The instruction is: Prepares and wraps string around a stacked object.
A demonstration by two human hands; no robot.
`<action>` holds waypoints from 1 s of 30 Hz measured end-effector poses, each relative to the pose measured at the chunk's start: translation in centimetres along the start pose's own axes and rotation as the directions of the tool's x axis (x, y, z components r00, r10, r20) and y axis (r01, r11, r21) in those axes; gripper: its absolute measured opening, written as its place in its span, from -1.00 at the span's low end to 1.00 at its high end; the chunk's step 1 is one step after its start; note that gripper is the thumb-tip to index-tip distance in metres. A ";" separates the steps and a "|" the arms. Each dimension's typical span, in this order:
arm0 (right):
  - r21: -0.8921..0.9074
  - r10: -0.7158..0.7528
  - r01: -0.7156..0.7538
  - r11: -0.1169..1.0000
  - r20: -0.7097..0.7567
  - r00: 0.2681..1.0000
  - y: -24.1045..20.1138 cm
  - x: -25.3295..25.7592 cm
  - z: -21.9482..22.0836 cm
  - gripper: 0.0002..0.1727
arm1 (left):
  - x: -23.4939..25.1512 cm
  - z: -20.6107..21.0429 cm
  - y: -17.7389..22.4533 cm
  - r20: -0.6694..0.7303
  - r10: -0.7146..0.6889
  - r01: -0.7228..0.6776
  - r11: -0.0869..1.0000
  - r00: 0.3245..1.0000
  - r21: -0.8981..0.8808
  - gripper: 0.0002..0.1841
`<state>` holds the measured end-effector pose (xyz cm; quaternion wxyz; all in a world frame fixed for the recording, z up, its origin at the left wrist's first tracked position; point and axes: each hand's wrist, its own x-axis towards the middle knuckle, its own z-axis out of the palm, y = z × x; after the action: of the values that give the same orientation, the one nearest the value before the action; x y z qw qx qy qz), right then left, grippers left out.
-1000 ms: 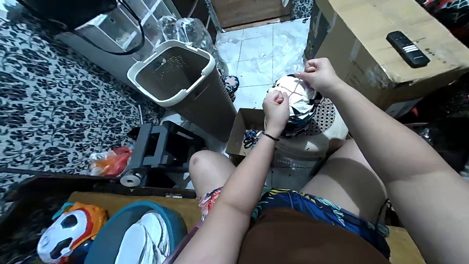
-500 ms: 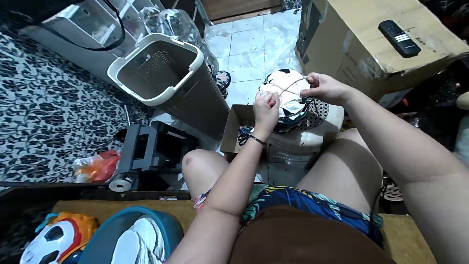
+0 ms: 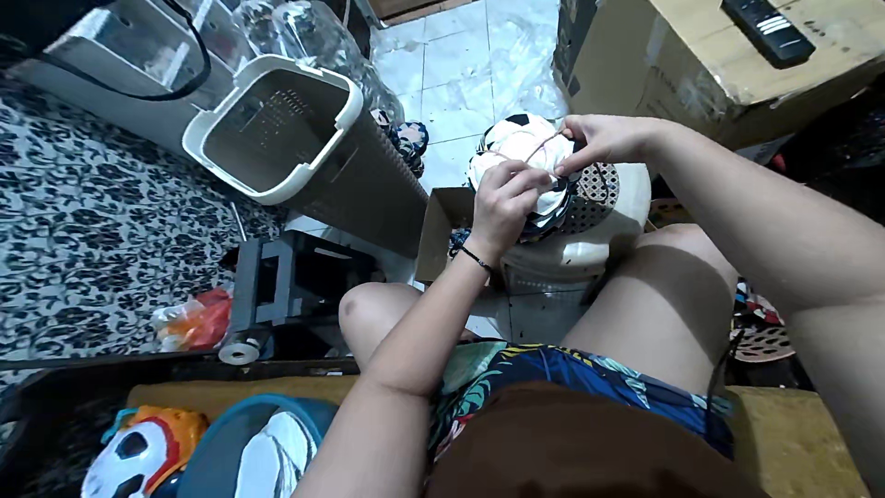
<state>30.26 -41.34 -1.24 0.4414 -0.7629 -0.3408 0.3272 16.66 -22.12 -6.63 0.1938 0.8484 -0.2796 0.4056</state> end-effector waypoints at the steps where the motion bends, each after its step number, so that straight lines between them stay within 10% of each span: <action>1: -0.009 -0.007 0.007 1.000 0.025 1.000 0.0 0.1 -0.1 -0.49 | 0.0 -0.1 -0.2 0.027 0.041 -0.040 0.999 0.999 -0.016 -0.74; 14: -0.452 0.019 0.054 0.890 0.155 0.988 -0.7 1.7 -0.4 0.11 | 2.8 -2.4 -0.3 0.547 0.108 -0.043 0.990 0.830 -0.131 -0.72; 19: -0.313 0.017 0.039 0.949 0.173 0.985 -1.1 0.1 -0.9 -0.14 | 3.0 -2.2 -0.4 0.512 0.093 -0.017 0.988 0.854 -0.152 -0.73; 23: -0.248 0.029 -0.010 0.969 0.075 0.997 -3.2 -1.9 -2.2 -0.74 | 2.6 -1.9 -0.1 0.463 0.084 -0.022 0.990 0.882 -0.137 -0.73; 30: -0.236 -0.201 0.120 0.964 -0.359 0.911 -4.7 1.5 2.2 -0.49 | 1.0 -0.5 0.4 0.286 0.081 -0.088 0.996 0.955 0.012 -0.78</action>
<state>28.26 -37.42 1.80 0.4422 -0.8229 -0.3431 0.0980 16.63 -22.47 -5.45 0.1236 0.8875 -0.3357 0.2905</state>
